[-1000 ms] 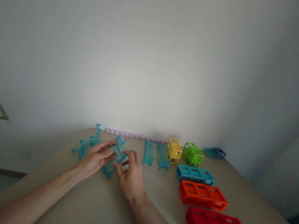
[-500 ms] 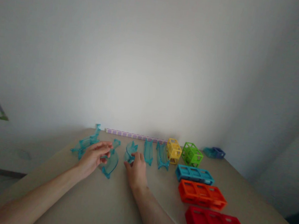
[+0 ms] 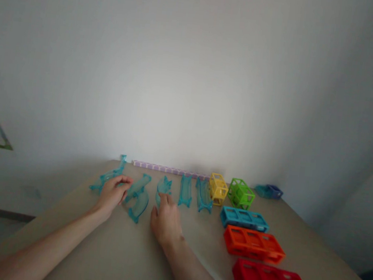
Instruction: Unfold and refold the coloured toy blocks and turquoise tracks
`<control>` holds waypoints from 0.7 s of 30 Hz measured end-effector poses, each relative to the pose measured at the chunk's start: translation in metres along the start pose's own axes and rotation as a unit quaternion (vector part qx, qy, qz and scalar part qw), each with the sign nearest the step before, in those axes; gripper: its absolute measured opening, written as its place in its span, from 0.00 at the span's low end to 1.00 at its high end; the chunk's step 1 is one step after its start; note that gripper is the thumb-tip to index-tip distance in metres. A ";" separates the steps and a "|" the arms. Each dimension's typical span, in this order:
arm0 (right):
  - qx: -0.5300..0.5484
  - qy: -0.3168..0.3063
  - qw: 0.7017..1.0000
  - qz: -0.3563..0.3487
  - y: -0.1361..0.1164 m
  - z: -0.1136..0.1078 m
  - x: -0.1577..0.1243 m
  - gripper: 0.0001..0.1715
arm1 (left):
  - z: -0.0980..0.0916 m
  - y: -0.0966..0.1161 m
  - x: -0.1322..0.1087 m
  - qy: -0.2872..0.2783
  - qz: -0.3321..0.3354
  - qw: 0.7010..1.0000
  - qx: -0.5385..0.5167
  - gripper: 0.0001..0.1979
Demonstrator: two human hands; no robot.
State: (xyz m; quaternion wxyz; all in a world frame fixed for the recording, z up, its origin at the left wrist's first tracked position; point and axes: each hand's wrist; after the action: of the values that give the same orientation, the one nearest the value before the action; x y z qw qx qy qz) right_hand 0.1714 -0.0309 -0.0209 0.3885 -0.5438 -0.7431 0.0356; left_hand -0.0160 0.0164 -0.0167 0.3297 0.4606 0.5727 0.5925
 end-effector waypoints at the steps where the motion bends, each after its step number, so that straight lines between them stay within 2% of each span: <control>1: -0.001 -0.007 1.000 0.008 0.003 0.002 0.001 0.24 | -0.001 -0.002 0.002 0.008 0.007 1.000 0.017 0.07; 5: 0.022 -0.022 0.999 0.005 0.013 0.007 0.005 0.28 | -0.004 -0.007 0.007 0.025 0.018 0.997 0.076 0.08; 8: 0.039 -0.010 0.999 0.000 0.017 0.010 0.005 0.33 | -0.006 -0.008 0.010 0.016 0.034 0.988 0.147 0.08; 10: 0.043 0.015 0.999 0.011 0.017 0.011 0.005 0.32 | -0.008 -0.006 0.010 0.006 0.079 0.975 0.209 0.09; 14: 0.049 0.046 0.998 0.011 0.016 0.010 0.006 0.26 | -0.011 0.004 0.005 -0.016 0.182 0.926 0.330 0.09; 19: 0.029 0.041 0.999 0.016 0.011 0.004 0.005 0.28 | -0.012 0.009 0.000 -0.053 0.160 0.887 0.431 0.08; 21: 0.044 0.017 0.999 -0.025 0.005 -0.001 0.003 0.29 | -0.012 0.007 -0.001 -0.058 0.151 0.877 0.452 0.09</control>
State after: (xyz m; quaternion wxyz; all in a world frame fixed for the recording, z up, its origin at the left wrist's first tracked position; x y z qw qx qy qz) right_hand 0.1758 -0.0263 -0.0208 0.4249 -0.5080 -0.7476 0.0492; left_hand -0.0259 0.0103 -0.0086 0.0246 0.6741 0.6816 0.2837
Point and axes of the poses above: each hand's wrist, its own x-axis towards the middle knuckle, its own z-axis out of the palm, y = z × x, and after that the axes turned 5 degrees about y, right-handed
